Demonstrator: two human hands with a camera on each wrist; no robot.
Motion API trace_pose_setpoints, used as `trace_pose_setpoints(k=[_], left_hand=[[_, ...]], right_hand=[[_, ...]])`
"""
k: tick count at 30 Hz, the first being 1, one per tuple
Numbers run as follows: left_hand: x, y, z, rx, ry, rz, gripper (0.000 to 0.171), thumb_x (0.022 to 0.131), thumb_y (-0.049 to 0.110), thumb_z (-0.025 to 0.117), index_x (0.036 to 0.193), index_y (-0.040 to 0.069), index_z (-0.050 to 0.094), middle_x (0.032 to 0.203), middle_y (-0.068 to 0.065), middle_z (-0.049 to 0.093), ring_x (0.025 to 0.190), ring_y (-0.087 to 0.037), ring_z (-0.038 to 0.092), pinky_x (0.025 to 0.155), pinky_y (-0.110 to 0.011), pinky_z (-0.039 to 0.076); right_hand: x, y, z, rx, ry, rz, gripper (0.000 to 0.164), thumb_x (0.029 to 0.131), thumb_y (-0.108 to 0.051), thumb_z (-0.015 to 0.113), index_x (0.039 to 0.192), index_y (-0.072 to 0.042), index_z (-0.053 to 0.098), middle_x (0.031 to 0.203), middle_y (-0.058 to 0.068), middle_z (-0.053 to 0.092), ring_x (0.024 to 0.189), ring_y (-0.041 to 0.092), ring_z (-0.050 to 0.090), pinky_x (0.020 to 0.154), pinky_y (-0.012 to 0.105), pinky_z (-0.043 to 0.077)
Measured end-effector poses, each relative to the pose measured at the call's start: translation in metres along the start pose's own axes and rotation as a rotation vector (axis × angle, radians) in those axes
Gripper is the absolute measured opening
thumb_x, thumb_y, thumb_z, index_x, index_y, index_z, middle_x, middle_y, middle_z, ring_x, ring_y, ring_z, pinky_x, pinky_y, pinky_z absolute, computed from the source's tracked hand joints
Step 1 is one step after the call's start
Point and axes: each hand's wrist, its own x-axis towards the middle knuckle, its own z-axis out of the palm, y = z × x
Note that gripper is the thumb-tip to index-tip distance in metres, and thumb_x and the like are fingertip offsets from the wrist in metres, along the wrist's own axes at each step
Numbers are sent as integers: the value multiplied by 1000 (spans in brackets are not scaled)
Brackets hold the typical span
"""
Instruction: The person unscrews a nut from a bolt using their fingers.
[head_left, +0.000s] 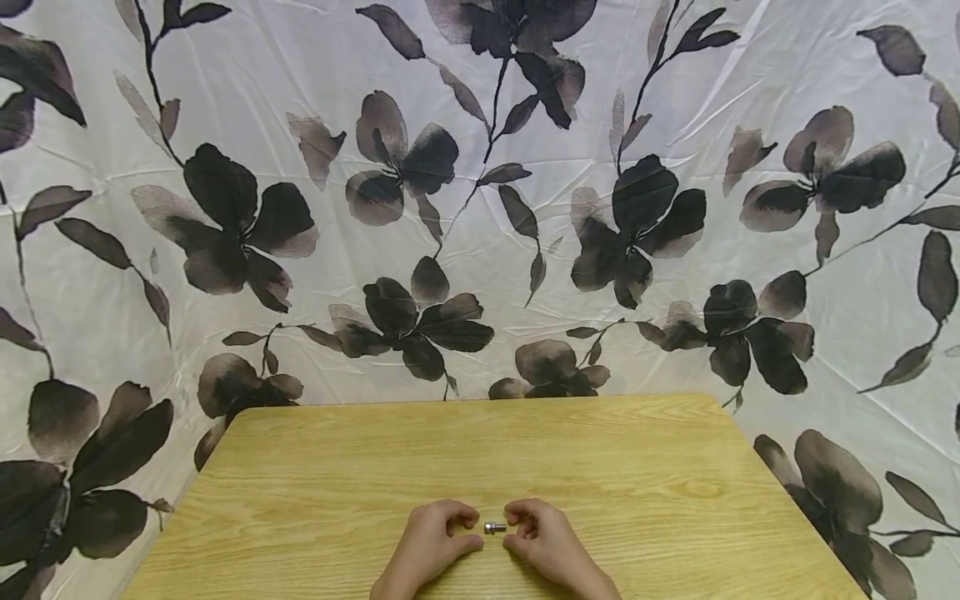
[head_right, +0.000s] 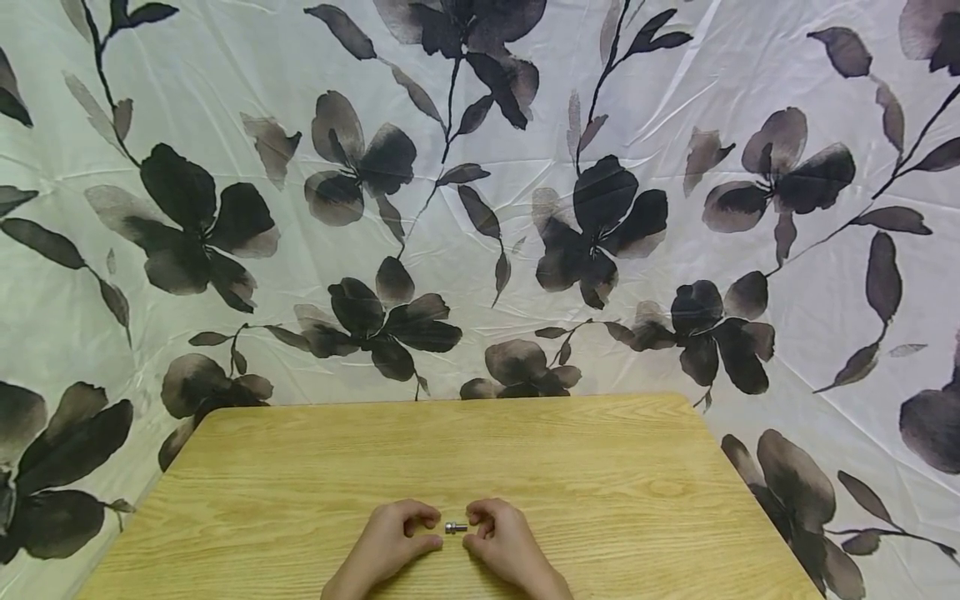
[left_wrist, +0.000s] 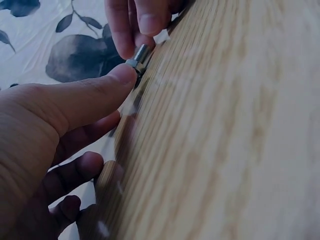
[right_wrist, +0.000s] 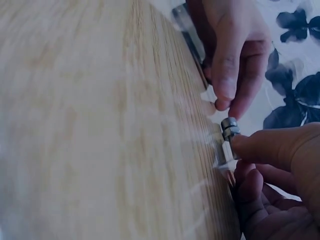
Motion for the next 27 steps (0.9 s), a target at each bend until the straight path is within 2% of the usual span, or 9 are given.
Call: trace_pose_setpoints(k=[8,21,27], left_hand=[[-1,4,1,0,-7,25,25,81,28,88,101,14,81,88,10,74,62,2,45,56,-20,40],[3,5,7,41,19,54,14,82,23,87,94,19,80,82,16,71,59,4,43,55,-19,37],[4,7,8,51,28,42,10,83,21,86,90,20,80,78,18,69,57,3,41,53,-18,36]], right_hand=[[1,-2,3,-19,11,34,26,91,-9,77,113,2,71,99,5,69,76,4,60,68,19,53],[1,-4,5,-26,23,24,18,92,-8,75,107,0,73,98,4,73,76,3,62,69,19,54],[2,-6,5,-25,29,20,12,92,-6,74,103,0,74,95,4,73,75,2,63,68,19,54]])
